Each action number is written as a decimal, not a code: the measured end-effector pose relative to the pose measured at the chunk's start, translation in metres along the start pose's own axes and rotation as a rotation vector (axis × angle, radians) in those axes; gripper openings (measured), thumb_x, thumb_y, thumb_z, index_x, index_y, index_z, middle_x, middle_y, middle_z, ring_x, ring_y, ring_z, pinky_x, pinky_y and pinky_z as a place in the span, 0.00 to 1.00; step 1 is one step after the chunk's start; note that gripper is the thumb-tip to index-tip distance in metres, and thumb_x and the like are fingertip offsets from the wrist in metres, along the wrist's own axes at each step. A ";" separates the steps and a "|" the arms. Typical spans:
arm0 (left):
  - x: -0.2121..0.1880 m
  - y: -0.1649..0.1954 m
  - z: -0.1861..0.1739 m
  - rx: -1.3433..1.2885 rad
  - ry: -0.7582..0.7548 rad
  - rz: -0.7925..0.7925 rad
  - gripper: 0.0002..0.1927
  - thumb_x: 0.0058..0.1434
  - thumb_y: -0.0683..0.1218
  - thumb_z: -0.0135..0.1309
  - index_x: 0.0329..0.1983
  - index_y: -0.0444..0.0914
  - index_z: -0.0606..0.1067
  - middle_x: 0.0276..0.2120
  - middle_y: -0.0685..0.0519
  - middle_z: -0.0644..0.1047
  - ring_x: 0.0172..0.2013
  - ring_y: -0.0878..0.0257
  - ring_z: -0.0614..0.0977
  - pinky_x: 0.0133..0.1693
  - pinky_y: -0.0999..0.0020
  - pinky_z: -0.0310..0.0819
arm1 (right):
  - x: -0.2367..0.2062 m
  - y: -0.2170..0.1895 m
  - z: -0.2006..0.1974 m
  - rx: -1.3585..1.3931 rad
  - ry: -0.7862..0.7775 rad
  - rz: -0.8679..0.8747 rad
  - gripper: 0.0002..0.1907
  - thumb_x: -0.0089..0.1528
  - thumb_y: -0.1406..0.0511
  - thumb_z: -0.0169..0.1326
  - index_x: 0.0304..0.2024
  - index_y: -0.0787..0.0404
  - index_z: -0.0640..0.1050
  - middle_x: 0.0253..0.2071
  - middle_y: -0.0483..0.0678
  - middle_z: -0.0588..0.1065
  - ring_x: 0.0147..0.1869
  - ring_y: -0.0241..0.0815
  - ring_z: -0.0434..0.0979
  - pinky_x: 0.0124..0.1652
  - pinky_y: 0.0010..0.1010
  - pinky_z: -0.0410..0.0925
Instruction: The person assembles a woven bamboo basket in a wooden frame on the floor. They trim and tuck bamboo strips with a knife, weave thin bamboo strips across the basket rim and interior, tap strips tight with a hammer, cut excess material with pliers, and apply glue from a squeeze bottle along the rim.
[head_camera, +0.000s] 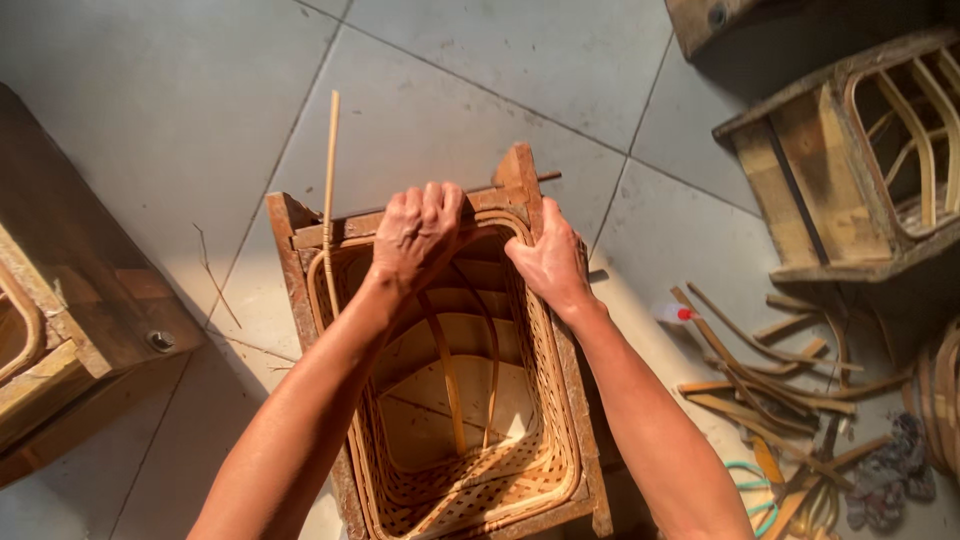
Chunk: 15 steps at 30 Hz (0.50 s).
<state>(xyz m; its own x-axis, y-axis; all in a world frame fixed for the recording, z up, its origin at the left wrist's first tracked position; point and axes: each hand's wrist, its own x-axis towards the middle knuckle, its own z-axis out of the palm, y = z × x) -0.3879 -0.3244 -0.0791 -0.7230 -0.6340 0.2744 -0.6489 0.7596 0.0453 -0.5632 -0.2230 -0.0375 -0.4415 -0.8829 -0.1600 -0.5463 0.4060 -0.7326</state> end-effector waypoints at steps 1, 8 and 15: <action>-0.002 0.001 0.000 -0.002 -0.011 -0.009 0.32 0.56 0.71 0.57 0.40 0.38 0.71 0.31 0.52 0.74 0.30 0.58 0.79 0.32 0.63 0.74 | 0.000 0.001 0.001 -0.007 -0.002 0.005 0.22 0.53 0.66 0.57 0.49 0.64 0.72 0.37 0.59 0.80 0.41 0.57 0.82 0.45 0.43 0.72; 0.001 0.002 0.004 -0.073 -0.187 -0.082 0.26 0.65 0.65 0.57 0.45 0.38 0.70 0.35 0.49 0.75 0.36 0.57 0.79 0.40 0.59 0.74 | -0.005 -0.011 -0.011 0.044 -0.005 -0.276 0.41 0.52 0.60 0.69 0.60 0.73 0.66 0.50 0.64 0.77 0.54 0.60 0.78 0.50 0.43 0.70; -0.072 -0.014 -0.039 0.108 0.181 -0.316 0.44 0.63 0.53 0.63 0.75 0.35 0.55 0.69 0.41 0.62 0.70 0.49 0.62 0.68 0.46 0.53 | -0.173 -0.026 -0.004 0.271 -0.400 -0.299 0.17 0.60 0.63 0.61 0.49 0.65 0.81 0.49 0.53 0.78 0.53 0.47 0.79 0.53 0.36 0.75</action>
<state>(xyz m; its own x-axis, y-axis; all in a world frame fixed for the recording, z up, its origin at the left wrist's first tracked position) -0.3169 -0.2837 -0.0620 -0.4358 -0.7915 0.4286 -0.8615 0.5047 0.0561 -0.4758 -0.0801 0.0120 0.0369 -0.9922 -0.1191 -0.3808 0.0962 -0.9196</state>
